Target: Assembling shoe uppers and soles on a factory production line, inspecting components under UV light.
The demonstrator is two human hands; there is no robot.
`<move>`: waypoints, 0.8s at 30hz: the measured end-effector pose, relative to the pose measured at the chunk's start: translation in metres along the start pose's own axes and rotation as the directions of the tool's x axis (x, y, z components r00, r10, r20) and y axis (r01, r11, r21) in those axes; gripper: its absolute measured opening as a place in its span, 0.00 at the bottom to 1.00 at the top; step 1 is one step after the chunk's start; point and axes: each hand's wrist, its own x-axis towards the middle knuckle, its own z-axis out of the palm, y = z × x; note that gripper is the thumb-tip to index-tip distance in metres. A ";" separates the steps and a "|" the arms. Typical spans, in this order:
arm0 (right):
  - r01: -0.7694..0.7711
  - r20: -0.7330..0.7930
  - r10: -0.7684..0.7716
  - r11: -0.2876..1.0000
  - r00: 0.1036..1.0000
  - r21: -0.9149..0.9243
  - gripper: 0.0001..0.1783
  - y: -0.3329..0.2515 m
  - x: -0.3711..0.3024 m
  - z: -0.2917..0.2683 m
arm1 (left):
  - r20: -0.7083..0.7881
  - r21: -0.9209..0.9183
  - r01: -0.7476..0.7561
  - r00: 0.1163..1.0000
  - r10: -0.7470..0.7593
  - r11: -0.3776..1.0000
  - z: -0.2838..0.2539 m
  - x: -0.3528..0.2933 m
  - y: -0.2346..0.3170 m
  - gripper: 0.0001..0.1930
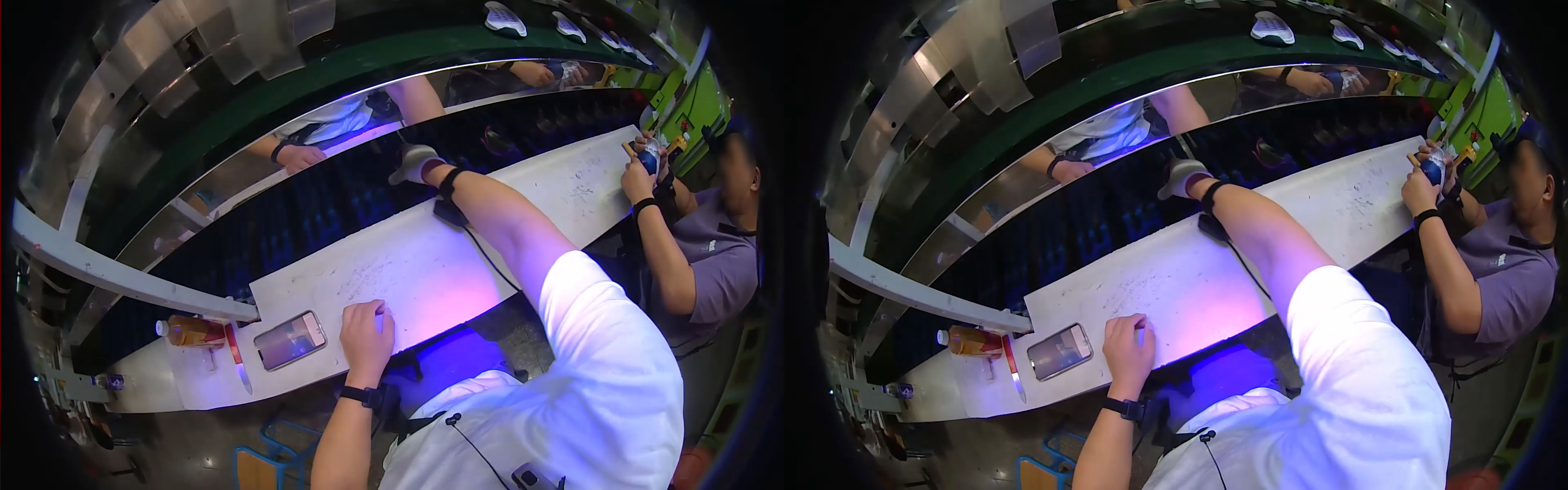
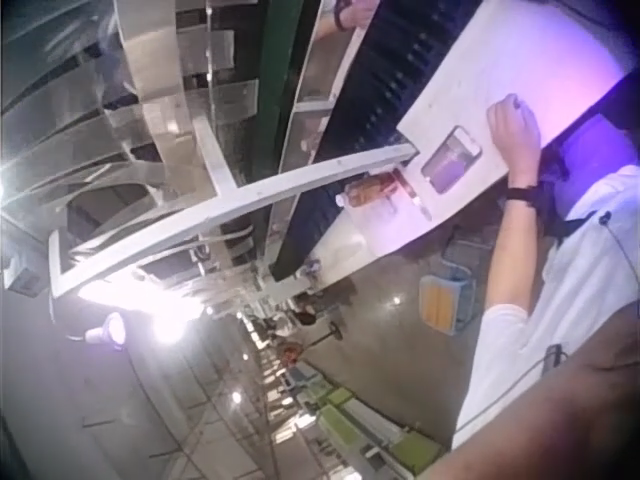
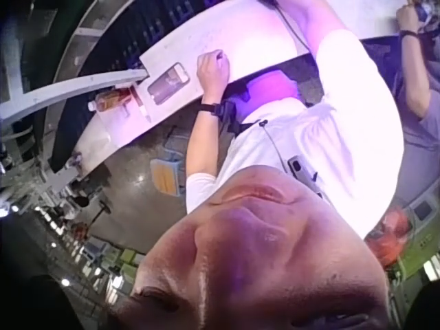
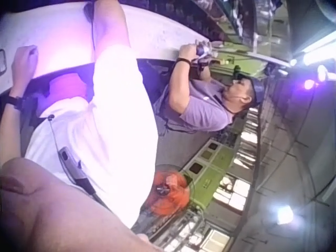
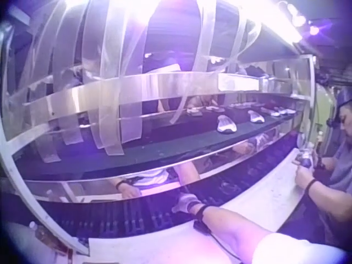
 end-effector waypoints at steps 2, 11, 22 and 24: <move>-0.025 -0.056 0.020 0.996 0.998 -0.090 0.38 -0.016 0.006 0.013 | 0.013 0.034 0.070 0.997 -0.070 0.997 -0.004 -0.015 0.000 0.09; 0.897 0.034 -0.918 0.379 0.396 -0.228 0.30 -0.071 -0.137 -0.084 | -0.104 0.247 -0.102 0.986 0.131 0.964 -0.037 0.031 0.052 0.42; -0.035 -0.368 -0.010 0.993 0.930 -0.116 0.35 0.223 0.029 -0.362 | -0.032 -0.220 0.313 0.944 -0.327 0.924 0.011 -0.012 0.048 0.46; 0.002 -0.390 -0.029 0.998 0.920 -0.070 0.34 0.221 0.032 -0.360 | -0.110 -0.214 0.366 0.912 -0.394 0.906 0.022 -0.014 0.063 0.47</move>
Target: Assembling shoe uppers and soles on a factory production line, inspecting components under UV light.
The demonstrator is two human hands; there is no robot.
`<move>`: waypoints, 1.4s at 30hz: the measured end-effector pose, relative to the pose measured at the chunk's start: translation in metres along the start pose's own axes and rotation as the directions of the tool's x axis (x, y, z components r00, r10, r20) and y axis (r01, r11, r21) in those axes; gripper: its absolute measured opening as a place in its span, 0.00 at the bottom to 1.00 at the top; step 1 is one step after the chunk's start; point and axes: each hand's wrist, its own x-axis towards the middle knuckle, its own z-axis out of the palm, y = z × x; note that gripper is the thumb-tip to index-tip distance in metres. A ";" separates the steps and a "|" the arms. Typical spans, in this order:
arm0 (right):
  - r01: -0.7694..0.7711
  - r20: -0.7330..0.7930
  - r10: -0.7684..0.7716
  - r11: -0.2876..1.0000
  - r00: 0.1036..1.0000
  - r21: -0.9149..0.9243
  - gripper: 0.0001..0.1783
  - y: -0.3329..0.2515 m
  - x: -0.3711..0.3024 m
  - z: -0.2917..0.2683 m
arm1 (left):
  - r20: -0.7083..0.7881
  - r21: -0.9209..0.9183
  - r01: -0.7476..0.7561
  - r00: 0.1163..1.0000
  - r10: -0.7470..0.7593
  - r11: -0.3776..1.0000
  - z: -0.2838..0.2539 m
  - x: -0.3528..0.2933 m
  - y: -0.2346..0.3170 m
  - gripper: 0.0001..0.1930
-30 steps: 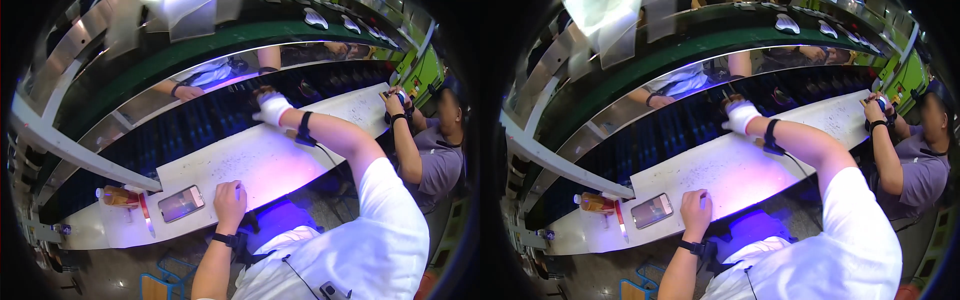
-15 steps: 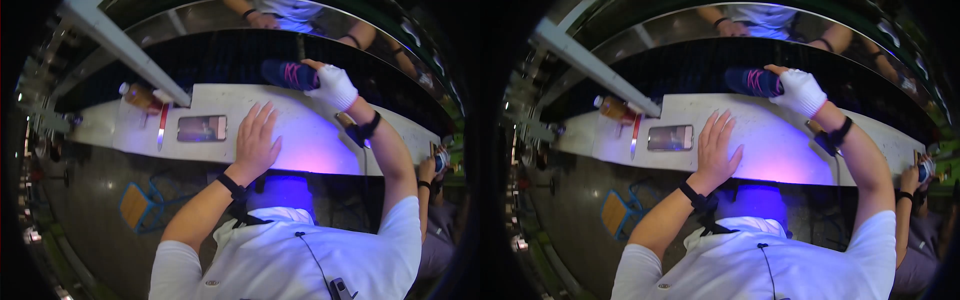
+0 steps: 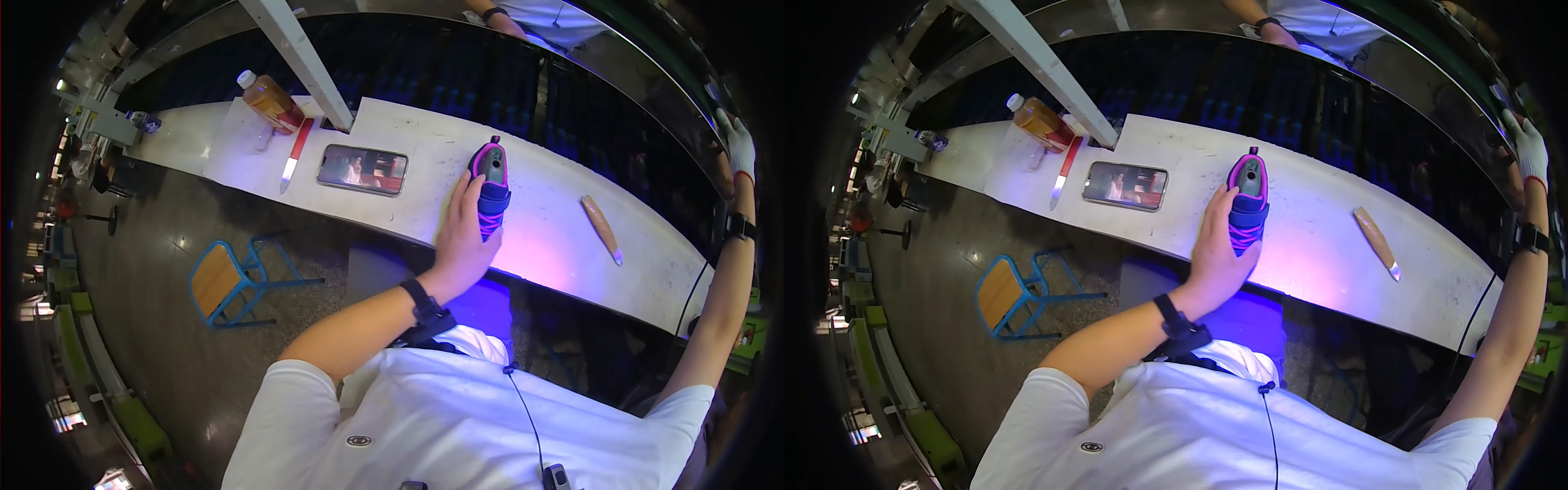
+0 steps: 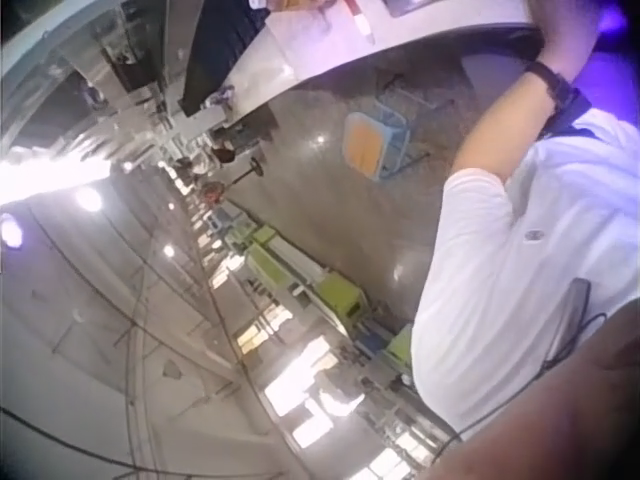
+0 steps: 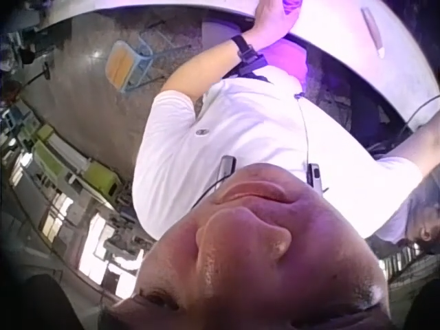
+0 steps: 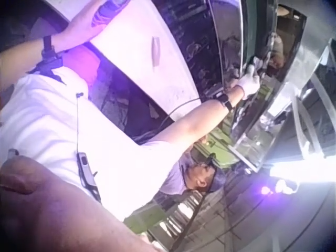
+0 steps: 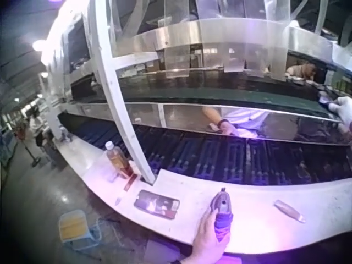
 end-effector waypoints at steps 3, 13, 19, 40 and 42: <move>0.001 -0.086 -0.013 0.991 0.996 -0.137 0.31 -0.014 -0.013 -0.003 | -0.083 -0.045 0.094 0.992 -0.098 0.995 0.011 -0.013 0.011 0.48; 0.610 -0.465 -0.467 0.761 0.752 0.222 0.22 -0.196 -0.316 0.012 | 0.487 0.310 -0.791 0.609 0.626 0.528 -0.053 -0.028 -0.027 0.27; 0.163 -0.116 -0.115 0.724 0.987 0.671 0.13 -0.256 -0.402 0.087 | 0.188 0.220 -0.800 0.596 0.781 0.558 -0.052 0.043 0.016 0.23; -0.278 0.279 -0.279 0.044 0.919 0.960 0.22 -0.326 -0.469 0.128 | 0.080 -0.258 -0.478 0.856 0.511 0.840 -0.077 -0.002 0.066 0.11; -0.258 0.250 -0.257 0.003 0.933 0.966 0.22 -0.327 -0.477 0.136 | 0.118 -0.289 -0.395 0.890 0.441 0.872 -0.081 -0.011 0.067 0.09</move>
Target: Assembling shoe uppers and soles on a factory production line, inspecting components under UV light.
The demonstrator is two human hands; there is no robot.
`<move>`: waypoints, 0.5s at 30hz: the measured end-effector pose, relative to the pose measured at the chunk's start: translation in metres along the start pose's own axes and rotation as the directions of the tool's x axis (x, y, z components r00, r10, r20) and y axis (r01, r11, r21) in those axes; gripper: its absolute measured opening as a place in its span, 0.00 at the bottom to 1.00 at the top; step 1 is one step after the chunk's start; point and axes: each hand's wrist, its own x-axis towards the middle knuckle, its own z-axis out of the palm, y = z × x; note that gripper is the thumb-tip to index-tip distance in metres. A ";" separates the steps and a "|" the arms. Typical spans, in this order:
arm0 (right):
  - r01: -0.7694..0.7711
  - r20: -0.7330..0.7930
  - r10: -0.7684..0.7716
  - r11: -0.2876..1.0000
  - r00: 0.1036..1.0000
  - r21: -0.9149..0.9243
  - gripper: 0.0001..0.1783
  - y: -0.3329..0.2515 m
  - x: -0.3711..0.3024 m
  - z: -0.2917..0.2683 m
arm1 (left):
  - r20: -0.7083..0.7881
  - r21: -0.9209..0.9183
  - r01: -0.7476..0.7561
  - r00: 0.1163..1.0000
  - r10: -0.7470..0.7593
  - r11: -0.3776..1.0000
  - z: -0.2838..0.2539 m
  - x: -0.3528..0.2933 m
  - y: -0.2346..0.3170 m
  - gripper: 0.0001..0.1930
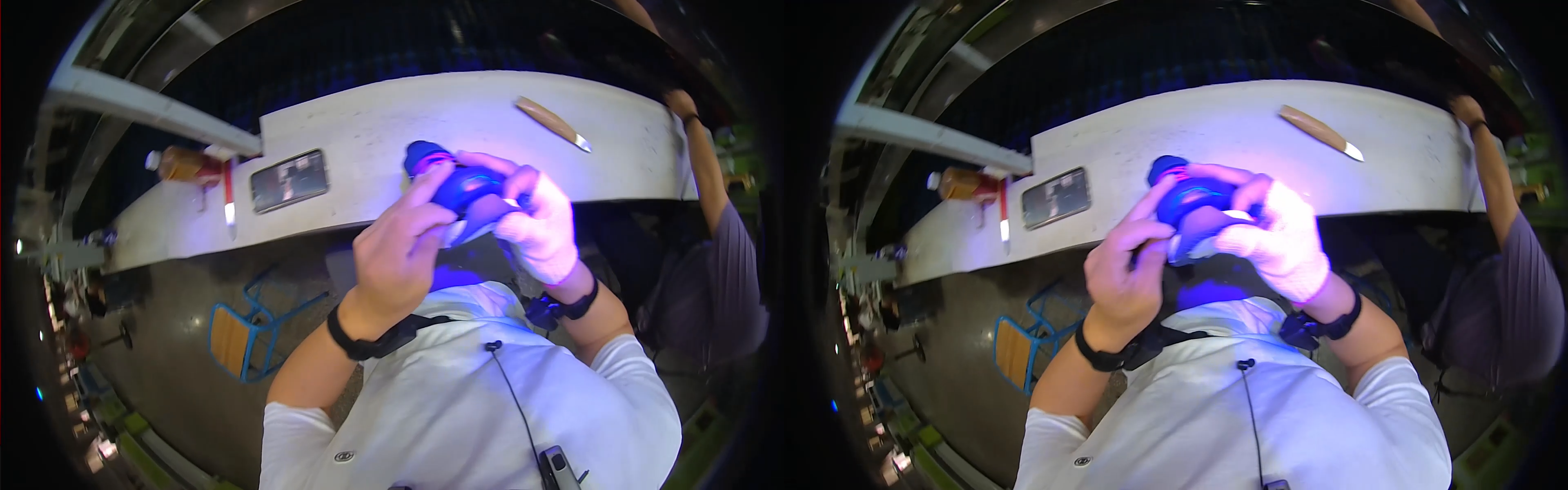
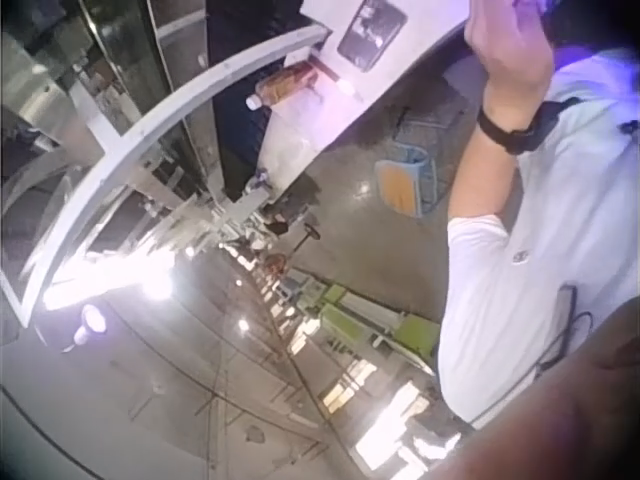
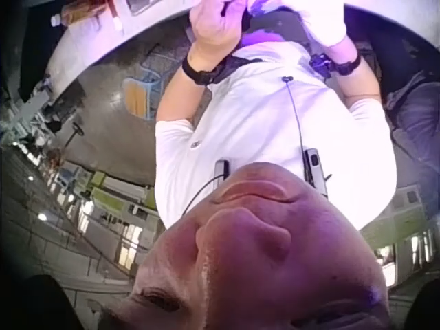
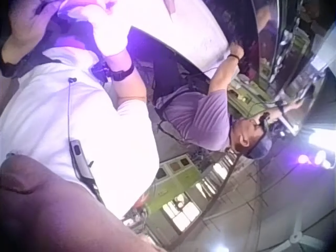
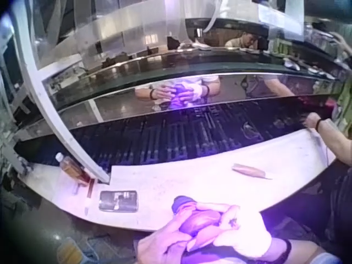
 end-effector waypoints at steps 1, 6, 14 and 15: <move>0.016 -0.012 -0.016 0.999 1.000 0.047 0.22 0.004 -0.001 0.005 | 0.015 -0.059 0.097 0.995 -0.096 0.994 -0.003 -0.005 0.007 0.08; 0.046 -0.095 -0.030 0.983 0.995 0.180 0.19 0.003 -0.011 0.023 | -0.041 -0.357 0.137 0.986 -0.162 0.924 0.019 -0.030 0.011 0.13; 0.259 -0.033 -0.263 0.961 0.964 -0.092 0.24 0.021 -0.022 0.021 | -0.064 -0.475 0.237 0.951 -0.302 0.847 0.022 -0.052 0.015 0.21; 0.255 -0.041 -0.259 0.963 0.965 -0.091 0.24 0.021 -0.022 0.020 | -0.057 -0.475 0.244 0.950 -0.306 0.845 0.019 -0.053 0.012 0.21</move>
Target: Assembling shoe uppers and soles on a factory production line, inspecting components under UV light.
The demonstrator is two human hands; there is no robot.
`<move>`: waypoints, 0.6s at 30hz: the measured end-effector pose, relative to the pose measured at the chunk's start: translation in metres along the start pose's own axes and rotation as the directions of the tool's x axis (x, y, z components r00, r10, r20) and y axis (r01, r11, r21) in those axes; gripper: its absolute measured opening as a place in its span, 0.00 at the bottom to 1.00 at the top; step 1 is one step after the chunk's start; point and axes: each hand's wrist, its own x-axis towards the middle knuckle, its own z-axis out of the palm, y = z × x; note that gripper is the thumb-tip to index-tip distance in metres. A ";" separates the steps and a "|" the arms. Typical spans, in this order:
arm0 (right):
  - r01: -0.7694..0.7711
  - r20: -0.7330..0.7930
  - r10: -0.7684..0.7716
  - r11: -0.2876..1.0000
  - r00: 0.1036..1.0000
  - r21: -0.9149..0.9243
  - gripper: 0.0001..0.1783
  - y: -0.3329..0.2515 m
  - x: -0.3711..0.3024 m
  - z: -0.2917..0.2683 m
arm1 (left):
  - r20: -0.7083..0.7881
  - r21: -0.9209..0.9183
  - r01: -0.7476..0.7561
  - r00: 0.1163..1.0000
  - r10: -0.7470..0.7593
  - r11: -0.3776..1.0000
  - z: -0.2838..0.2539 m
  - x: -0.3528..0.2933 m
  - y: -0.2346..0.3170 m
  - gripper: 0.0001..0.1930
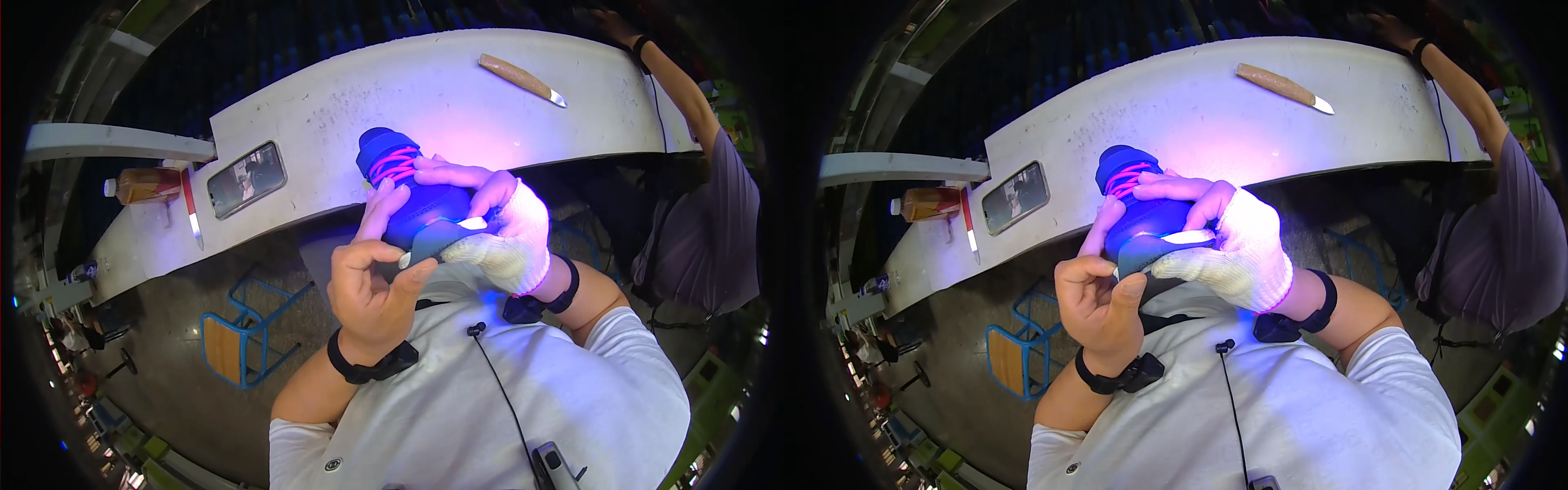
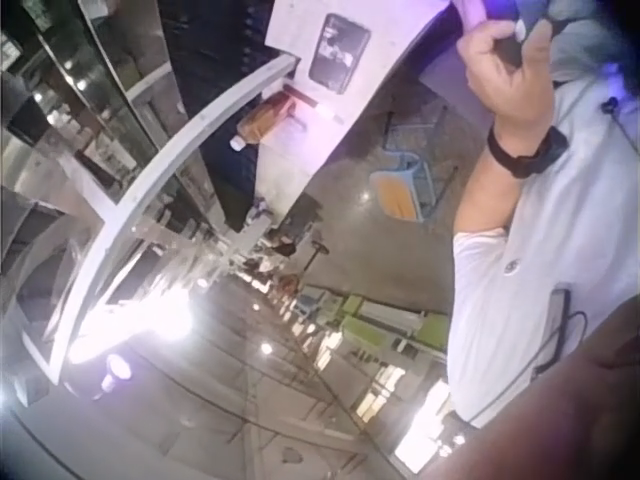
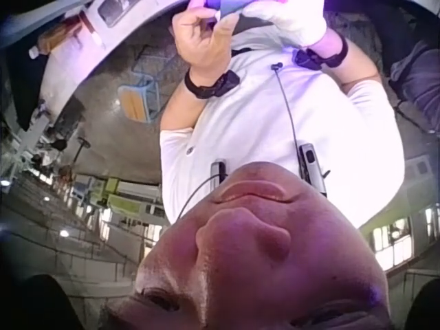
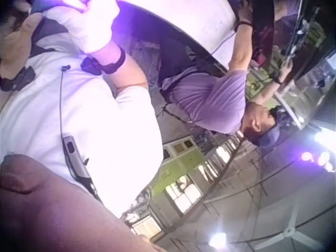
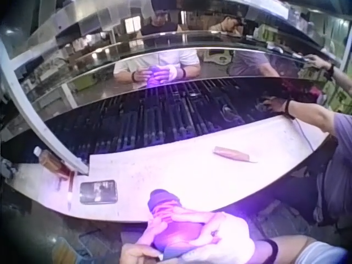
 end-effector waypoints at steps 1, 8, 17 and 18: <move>0.020 0.043 -0.020 1.000 0.999 -0.020 0.23 0.000 0.000 -0.002 | 0.036 0.000 -0.025 0.999 0.025 1.000 -0.004 0.000 -0.001 0.21; 0.084 0.135 -0.074 0.994 0.988 -0.072 0.25 0.005 0.006 -0.006 | 0.013 -0.096 0.110 0.994 -0.109 0.989 -0.011 0.017 0.018 0.24; 0.074 0.244 0.036 0.901 0.969 -0.428 0.30 -0.008 0.027 -0.002 | 0.213 0.287 -0.047 0.977 -0.016 0.957 -0.031 0.040 0.031 0.17; 0.114 0.227 -0.008 0.882 0.974 -0.458 0.30 0.004 0.024 -0.001 | 0.137 0.247 -0.057 0.990 0.023 0.967 -0.032 0.036 0.031 0.14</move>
